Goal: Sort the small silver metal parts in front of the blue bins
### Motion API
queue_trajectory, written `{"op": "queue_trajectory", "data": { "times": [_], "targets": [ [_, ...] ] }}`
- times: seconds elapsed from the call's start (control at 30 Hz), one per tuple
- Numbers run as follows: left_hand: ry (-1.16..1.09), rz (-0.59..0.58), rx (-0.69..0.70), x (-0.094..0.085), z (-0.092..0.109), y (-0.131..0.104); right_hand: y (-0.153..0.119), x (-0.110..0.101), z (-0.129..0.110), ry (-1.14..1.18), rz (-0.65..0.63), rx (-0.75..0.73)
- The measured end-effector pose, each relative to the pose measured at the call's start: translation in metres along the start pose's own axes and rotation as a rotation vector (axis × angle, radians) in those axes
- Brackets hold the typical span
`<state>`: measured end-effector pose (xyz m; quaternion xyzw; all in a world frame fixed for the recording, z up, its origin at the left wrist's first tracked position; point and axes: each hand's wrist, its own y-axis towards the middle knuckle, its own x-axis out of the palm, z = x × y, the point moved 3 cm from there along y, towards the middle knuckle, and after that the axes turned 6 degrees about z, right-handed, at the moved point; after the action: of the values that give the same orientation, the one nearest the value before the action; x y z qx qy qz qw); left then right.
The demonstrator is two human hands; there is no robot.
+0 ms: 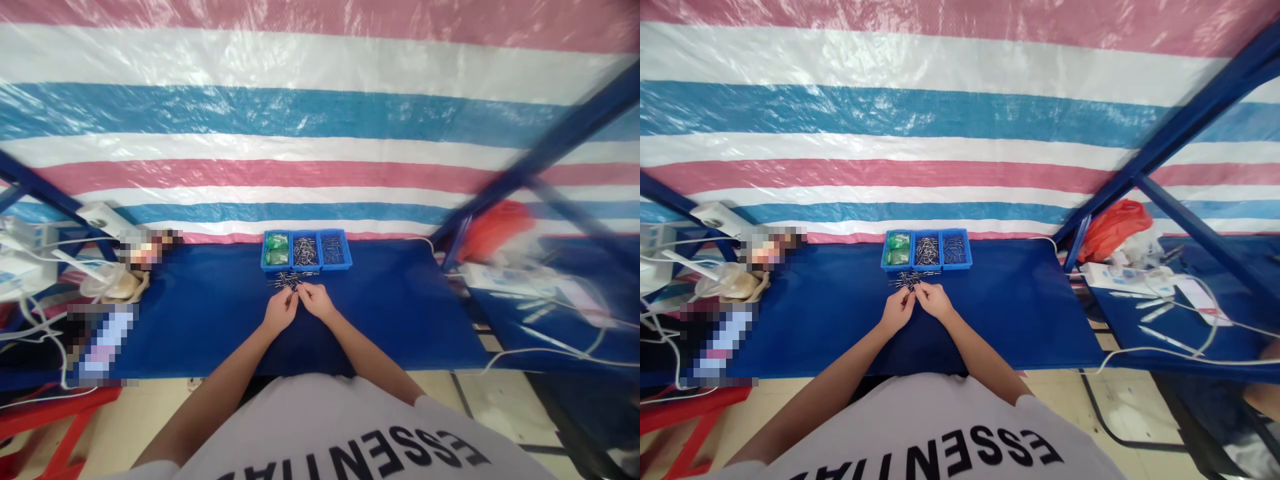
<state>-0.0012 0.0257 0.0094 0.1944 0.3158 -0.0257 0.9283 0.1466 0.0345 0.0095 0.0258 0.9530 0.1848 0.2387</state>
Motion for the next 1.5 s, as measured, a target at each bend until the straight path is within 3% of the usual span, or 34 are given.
{"op": "queue_trajectory", "data": {
  "times": [0.3, 0.97, 1.5],
  "targets": [
    [-0.017, 0.021, 0.021, 0.0, 0.0, -0.001, -0.002, 0.002, 0.003, 0.029, -0.019, 0.03],
    [0.017, 0.071, 0.075, -0.004, 0.004, -0.007, -0.011, 0.001, -0.009, -0.163, 0.007, -0.147],
    [0.065, 0.118, 0.125, -0.001, -0.001, -0.013, -0.015, 0.002, -0.005, -0.138, 0.015, -0.239]
  ]
}}
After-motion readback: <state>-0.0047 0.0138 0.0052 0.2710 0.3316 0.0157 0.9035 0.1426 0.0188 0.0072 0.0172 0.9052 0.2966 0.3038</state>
